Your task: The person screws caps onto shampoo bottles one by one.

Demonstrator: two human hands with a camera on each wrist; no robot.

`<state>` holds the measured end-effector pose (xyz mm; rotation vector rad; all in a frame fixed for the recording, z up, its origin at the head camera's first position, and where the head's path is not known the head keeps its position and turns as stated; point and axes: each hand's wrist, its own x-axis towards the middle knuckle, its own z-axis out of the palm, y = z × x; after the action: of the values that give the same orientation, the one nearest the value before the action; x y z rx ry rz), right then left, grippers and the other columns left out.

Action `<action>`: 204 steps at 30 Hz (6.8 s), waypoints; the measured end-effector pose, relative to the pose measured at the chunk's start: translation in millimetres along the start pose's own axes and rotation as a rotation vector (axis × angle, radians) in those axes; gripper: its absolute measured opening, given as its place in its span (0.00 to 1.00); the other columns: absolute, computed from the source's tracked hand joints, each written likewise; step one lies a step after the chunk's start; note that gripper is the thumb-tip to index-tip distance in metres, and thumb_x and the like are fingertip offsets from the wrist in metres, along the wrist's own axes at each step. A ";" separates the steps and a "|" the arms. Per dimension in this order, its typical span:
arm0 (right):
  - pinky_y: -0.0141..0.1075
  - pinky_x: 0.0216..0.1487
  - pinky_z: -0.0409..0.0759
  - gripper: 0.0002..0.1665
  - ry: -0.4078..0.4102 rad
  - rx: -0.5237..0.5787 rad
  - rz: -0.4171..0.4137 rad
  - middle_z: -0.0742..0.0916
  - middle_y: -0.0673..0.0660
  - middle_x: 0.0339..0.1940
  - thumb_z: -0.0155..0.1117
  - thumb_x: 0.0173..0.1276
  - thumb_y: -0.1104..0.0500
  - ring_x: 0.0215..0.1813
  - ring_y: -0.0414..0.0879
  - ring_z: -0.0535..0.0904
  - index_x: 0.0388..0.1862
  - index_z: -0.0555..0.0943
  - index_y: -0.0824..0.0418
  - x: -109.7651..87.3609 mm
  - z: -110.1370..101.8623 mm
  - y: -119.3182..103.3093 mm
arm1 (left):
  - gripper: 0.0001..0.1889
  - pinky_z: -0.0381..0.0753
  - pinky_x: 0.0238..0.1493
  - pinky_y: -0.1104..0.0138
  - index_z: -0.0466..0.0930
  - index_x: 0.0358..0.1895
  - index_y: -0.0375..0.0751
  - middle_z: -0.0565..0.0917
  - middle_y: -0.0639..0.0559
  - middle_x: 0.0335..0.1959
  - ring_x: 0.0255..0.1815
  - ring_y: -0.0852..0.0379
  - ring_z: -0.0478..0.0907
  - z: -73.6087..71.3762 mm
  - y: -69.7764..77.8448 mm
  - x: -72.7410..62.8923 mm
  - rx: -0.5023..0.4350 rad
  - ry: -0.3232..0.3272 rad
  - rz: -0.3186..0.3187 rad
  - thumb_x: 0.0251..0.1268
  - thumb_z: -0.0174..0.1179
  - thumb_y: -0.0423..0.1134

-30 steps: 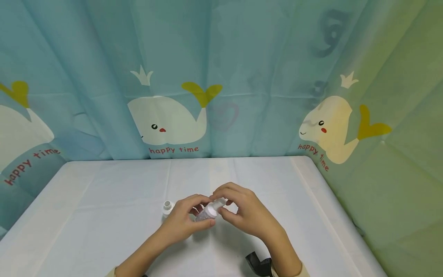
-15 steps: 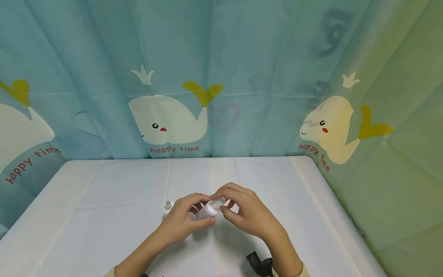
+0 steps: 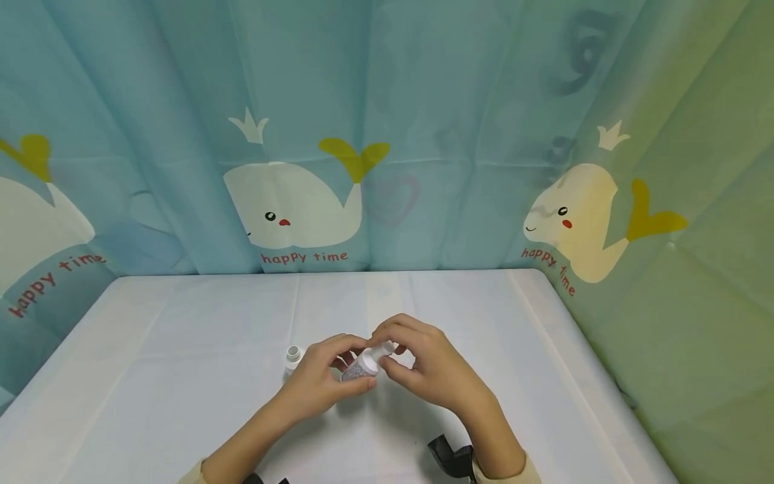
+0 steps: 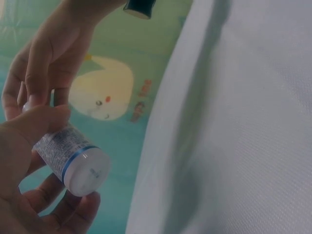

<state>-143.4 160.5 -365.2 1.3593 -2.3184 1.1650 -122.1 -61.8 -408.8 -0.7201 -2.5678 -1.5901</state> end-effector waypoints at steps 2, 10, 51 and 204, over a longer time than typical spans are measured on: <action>0.34 0.41 0.82 0.18 -0.001 0.005 0.002 0.85 0.46 0.49 0.67 0.63 0.70 0.48 0.40 0.81 0.49 0.82 0.53 -0.2 0.3 0.2 | 0.22 0.82 0.38 0.68 0.82 0.53 0.53 0.84 0.65 0.43 0.37 0.60 0.80 0.2 0.0 -0.1 0.000 0.003 0.002 0.54 0.74 0.47; 0.33 0.39 0.82 0.15 -0.008 -0.002 0.015 0.85 0.46 0.49 0.68 0.66 0.67 0.48 0.39 0.81 0.48 0.82 0.52 0.1 -0.7 0.5 | 0.22 0.82 0.38 0.68 0.83 0.53 0.53 0.84 0.65 0.43 0.37 0.62 0.79 -0.3 -0.9 0.7 0.004 0.008 0.003 0.53 0.74 0.46; 0.32 0.38 0.82 0.22 0.016 -0.003 -0.036 0.84 0.47 0.49 0.64 0.59 0.74 0.47 0.39 0.80 0.49 0.82 0.54 1.4 1.3 -2.6 | 0.21 0.81 0.38 0.69 0.82 0.52 0.55 0.83 0.67 0.42 0.37 0.59 0.80 -2.9 1.2 -1.4 0.014 0.023 -0.001 0.53 0.75 0.46; 0.34 0.40 0.82 0.23 0.046 -0.054 -0.046 0.85 0.44 0.49 0.67 0.60 0.71 0.47 0.37 0.80 0.51 0.82 0.52 4.0 4.5 -4.7 | 0.22 0.80 0.38 0.69 0.82 0.54 0.54 0.83 0.67 0.44 0.37 0.62 0.78 -4.5 4.7 -2.5 0.048 0.036 0.006 0.54 0.74 0.47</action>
<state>-140.9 153.4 -363.6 1.3457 -2.2578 1.1009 -118.9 -64.8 -403.4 -0.6883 -2.5666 -1.5203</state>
